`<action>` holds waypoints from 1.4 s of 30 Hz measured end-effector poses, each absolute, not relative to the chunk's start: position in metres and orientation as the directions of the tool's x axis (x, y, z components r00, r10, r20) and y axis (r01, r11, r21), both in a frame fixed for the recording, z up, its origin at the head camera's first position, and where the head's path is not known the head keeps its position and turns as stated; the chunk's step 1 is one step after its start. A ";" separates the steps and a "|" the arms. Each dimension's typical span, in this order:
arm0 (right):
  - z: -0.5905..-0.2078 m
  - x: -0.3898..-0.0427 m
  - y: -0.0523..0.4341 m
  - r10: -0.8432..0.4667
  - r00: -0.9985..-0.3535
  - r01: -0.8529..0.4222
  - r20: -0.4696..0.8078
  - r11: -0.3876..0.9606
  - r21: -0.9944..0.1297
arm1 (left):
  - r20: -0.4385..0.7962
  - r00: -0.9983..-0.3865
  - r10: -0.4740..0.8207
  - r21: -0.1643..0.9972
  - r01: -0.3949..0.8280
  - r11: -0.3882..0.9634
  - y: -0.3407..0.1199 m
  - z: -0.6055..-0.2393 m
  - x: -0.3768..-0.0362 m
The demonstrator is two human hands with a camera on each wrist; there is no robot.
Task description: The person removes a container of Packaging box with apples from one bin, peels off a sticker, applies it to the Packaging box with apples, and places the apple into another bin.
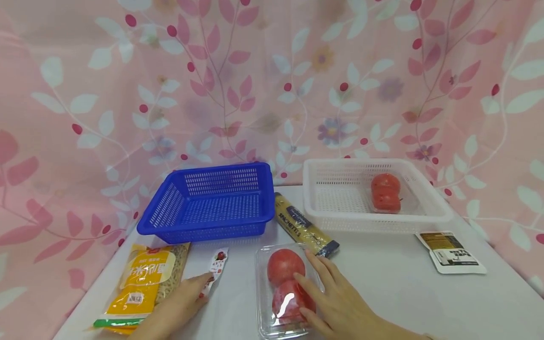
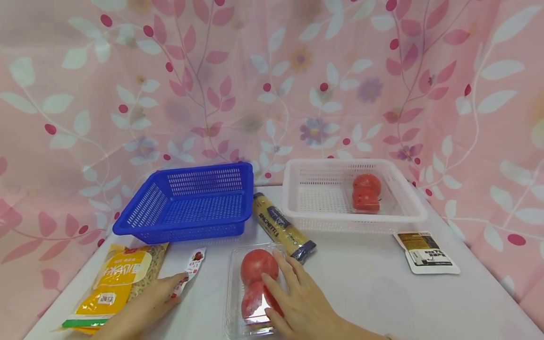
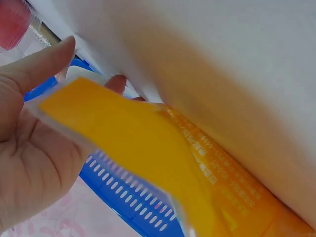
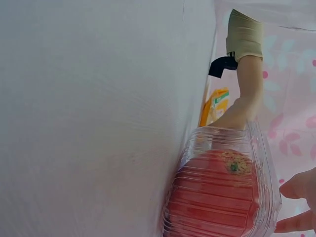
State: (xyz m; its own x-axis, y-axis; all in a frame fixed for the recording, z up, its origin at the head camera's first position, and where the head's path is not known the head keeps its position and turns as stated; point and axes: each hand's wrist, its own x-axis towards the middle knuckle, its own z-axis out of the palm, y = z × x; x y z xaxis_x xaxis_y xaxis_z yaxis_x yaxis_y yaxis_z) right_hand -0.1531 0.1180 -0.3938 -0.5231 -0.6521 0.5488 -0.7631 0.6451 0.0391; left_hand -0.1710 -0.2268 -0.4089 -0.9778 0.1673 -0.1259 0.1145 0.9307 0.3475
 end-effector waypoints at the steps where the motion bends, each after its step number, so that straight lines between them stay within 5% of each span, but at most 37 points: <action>1: -0.393 -0.153 0.118 -0.653 -0.530 -0.759 0.541 0.650 0.040 | -0.076 -0.980 0.182 0.354 0.144 0.924 -0.227 -0.409 -0.171; 7: -0.392 -0.151 0.117 -0.660 -0.534 -0.766 0.528 0.642 0.028 | 0.144 -0.975 0.167 0.355 0.208 0.911 -0.226 -0.406 -0.167; 11: -0.391 -0.151 0.115 -0.674 -0.516 -0.787 0.529 0.616 0.017 | 0.170 -0.968 0.184 0.312 0.230 0.922 -0.217 -0.395 -0.157; 14: -0.389 -0.151 0.114 -0.685 -0.547 -0.786 0.482 0.618 -0.014 | 0.275 -0.918 0.285 0.247 0.354 0.902 -0.208 -0.387 -0.147; 16: -0.387 -0.151 0.114 -0.688 -0.574 -0.782 0.444 0.622 -0.046 | 0.391 -0.840 0.375 0.209 0.478 0.853 -0.202 -0.383 -0.142; 20: -0.380 -0.155 0.111 -0.677 -0.568 -0.791 0.467 0.606 -0.083 | 0.613 -0.580 0.536 0.069 0.715 0.695 -0.190 -0.374 -0.136; 27: -0.361 -0.165 0.103 -0.622 -0.453 -0.844 0.639 0.531 -0.082 | 0.746 -0.250 0.618 -0.127 0.856 0.500 -0.159 -0.350 -0.139; 32: -0.347 -0.171 0.096 -0.588 -0.408 -0.877 0.698 0.465 -0.122 | 0.783 -0.113 0.612 -0.206 0.881 0.427 -0.141 -0.339 -0.146; 42: -0.338 -0.171 0.092 -0.574 -0.490 -0.871 0.655 0.305 -0.385 | 0.784 0.083 0.615 -0.325 0.900 0.292 -0.121 -0.333 -0.158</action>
State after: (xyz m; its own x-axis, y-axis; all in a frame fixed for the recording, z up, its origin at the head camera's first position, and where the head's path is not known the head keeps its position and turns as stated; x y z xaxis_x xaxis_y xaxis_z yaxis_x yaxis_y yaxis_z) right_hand -0.1714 0.0918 -0.3384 -0.4904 -0.5743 0.6555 -0.8712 0.3046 -0.3850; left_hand -0.1577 -0.1213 -0.3335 0.0835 0.6153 0.7839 0.8997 0.2917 -0.3247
